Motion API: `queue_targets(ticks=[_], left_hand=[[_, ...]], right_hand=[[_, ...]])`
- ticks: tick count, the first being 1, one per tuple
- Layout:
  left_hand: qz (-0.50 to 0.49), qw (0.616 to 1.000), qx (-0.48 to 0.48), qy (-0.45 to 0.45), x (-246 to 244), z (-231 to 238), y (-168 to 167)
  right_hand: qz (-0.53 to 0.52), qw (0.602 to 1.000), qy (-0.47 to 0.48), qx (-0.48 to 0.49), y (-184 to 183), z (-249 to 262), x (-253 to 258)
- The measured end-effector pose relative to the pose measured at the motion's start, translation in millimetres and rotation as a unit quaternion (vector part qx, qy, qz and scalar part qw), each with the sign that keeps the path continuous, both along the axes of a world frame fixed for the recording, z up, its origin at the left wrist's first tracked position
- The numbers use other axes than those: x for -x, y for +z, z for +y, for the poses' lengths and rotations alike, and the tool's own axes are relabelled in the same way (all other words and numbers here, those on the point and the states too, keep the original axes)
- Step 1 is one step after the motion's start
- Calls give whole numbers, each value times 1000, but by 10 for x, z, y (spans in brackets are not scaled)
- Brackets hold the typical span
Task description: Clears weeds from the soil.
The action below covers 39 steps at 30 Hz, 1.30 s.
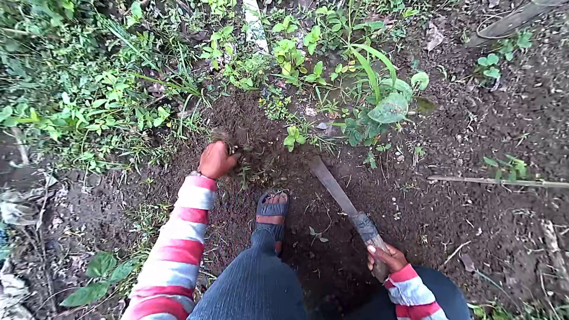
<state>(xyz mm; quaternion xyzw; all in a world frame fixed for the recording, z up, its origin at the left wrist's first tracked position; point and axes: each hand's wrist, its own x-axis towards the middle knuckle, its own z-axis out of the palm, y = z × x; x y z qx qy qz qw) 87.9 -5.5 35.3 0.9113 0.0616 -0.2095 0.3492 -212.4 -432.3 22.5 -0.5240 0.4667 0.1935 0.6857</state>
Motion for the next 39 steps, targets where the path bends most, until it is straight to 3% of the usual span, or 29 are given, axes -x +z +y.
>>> queue_targets(ticks=[1,4,8,10,13,16,18,20,22,24,26,29,32,36,39], left_hand=[[-14,999,-35,-16,45,9,-46],[-20,997,32,64,168,-90,-84],[-21,993,-105,44,101,-197,-511],[-35,994,-107,-9,192,-378,-690],[30,972,-170,-161,455,-769,-764],[-1,965,-143,-220,611,-598,-826],[-24,982,-86,-166,615,-267,-798],[-27,997,-43,-51,560,25,-633],[-13,997,-67,26,502,141,-417],[-11,992,-123,29,445,-4,-225],[-46,987,-145,-49,390,-356,-112],[-123,957,-101,-242,275,-945,-227],[-163,917,-89,-353,49,-1336,-443],[-115,926,-201,-300,-169,-1451,-537],[-54,937,-203,-279,-127,-1338,-594]], right_hand=[[-1,1000,-1,0,-7,-7,3],[0,1000,7,-2,-18,-14,34],[-6,1000,0,6,-19,2,15],[5,1000,8,10,15,19,4],[4,1000,18,18,23,19,-5],[-46,998,14,40,136,29,57],[-75,996,-1,42,367,13,136],[-94,995,-9,-1,636,-64,316],[-93,992,-15,-87,781,-176,487],[-70,988,-32,-130,724,-136,446],[-45,995,-32,-84,502,127,43],[-21,999,-20,-30,140,499,-550],[-68,997,5,30,74,621,-520],[-158,948,131,242,203,366,-258],[-142,977,21,157,454,159,156]])
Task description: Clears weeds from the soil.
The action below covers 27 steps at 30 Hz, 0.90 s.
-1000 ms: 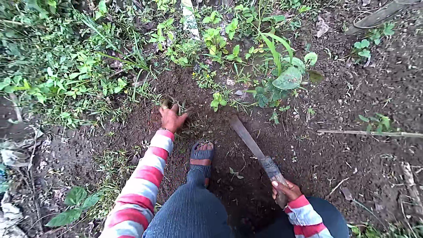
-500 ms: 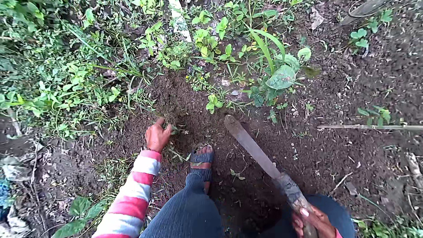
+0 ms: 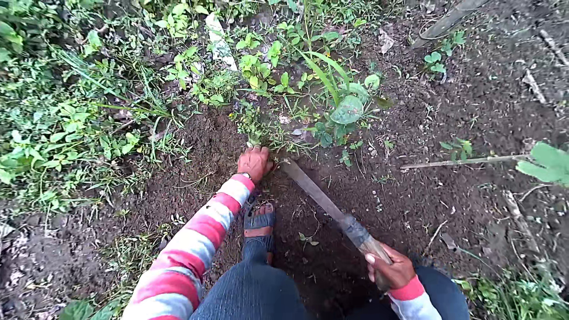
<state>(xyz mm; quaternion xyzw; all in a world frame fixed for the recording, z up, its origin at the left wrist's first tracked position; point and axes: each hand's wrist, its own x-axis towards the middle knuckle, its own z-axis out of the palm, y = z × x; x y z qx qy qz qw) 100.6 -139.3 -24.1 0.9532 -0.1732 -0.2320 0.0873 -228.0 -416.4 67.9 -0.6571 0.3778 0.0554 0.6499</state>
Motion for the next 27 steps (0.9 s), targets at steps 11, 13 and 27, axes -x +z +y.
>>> queue_targets(ticks=[11,13,27], left_hand=[[-89,982,163,-45,143,-324,119],[-95,990,100,-34,64,-480,97],[89,990,62,92,-406,-346,172]], right_hand=[[12,993,-92,-72,-540,494,-686],[-3,998,-55,13,-545,475,-736],[97,982,-57,-149,-140,-12,-645]])
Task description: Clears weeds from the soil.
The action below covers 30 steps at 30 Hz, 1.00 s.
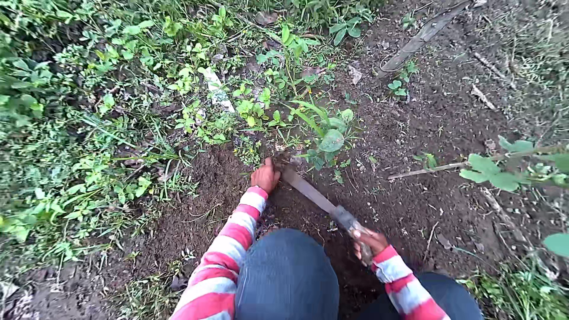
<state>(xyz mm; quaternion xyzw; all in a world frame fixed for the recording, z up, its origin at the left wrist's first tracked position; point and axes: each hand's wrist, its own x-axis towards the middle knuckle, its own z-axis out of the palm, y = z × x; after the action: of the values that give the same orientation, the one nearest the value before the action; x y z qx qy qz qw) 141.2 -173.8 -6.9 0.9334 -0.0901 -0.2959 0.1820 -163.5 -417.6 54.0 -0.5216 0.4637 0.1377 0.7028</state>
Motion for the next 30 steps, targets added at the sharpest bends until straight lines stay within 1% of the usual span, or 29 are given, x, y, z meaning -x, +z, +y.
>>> queue_targets(ticks=[1,2,3,4,5,6,7,8,9,10,12,13,15,17,18,20,22,23,24,26,28,30], left_hand=[[0,1000,-1,14,9,9,6],[-1,1000,-2,20,-20,27,7],[-2,1000,-4,19,-86,51,16],[-3,1000,-6,12,-123,84,5],[-3,1000,-9,-1,-116,122,-25],[-3,1000,-15,-17,-97,163,-51],[0,999,-19,-33,-50,229,-72],[9,998,-24,-52,-1,326,-89],[23,997,-34,-71,45,449,-92],[38,995,-43,-84,99,594,-82],[69,994,-60,-57,173,952,-38],[75,994,-71,-27,162,1144,-2],[59,994,-94,22,97,1462,91],[13,997,-72,25,38,1587,142],[-15,999,-46,13,24,1555,156],[-56,998,6,-26,5,1308,224],[-75,994,56,-57,-55,938,262],[-83,992,66,-71,-139,780,266],[-87,991,59,-86,-236,654,249],[-78,991,-9,-110,-397,438,122],[-50,993,-70,-79,-531,325,42],[-14,994,-100,-39,-595,331,49]], right_hand=[[5,1000,3,-5,-105,80,-182],[-2,1000,11,10,-159,126,-297],[-21,998,30,53,-153,175,-361],[-43,989,65,126,-101,244,-334],[-65,964,124,225,-8,300,-262],[-91,920,201,325,110,319,-177],[-127,873,251,398,214,323,-86],[-161,845,262,438,271,320,2],[-170,848,247,438,332,323,96],[-159,875,211,407,399,333,215],[-117,945,119,281,550,348,494],[-98,967,90,219,628,339,615],[-80,989,46,117,653,297,750],[-65,997,9,37,472,326,609],[-54,998,-5,11,302,407,397],[-48,999,-22,-6,-42,697,-237],[-44,999,-20,12,-175,946,-784],[-46,998,-14,29,-185,1002,-934],[-50,998,-5,39,-186,1020,-985],[-55,997,7,46,-156,990,-922],[-54,997,-8,48,-100,982,-848],[-48,998,-25,33,-76,932,-686]])
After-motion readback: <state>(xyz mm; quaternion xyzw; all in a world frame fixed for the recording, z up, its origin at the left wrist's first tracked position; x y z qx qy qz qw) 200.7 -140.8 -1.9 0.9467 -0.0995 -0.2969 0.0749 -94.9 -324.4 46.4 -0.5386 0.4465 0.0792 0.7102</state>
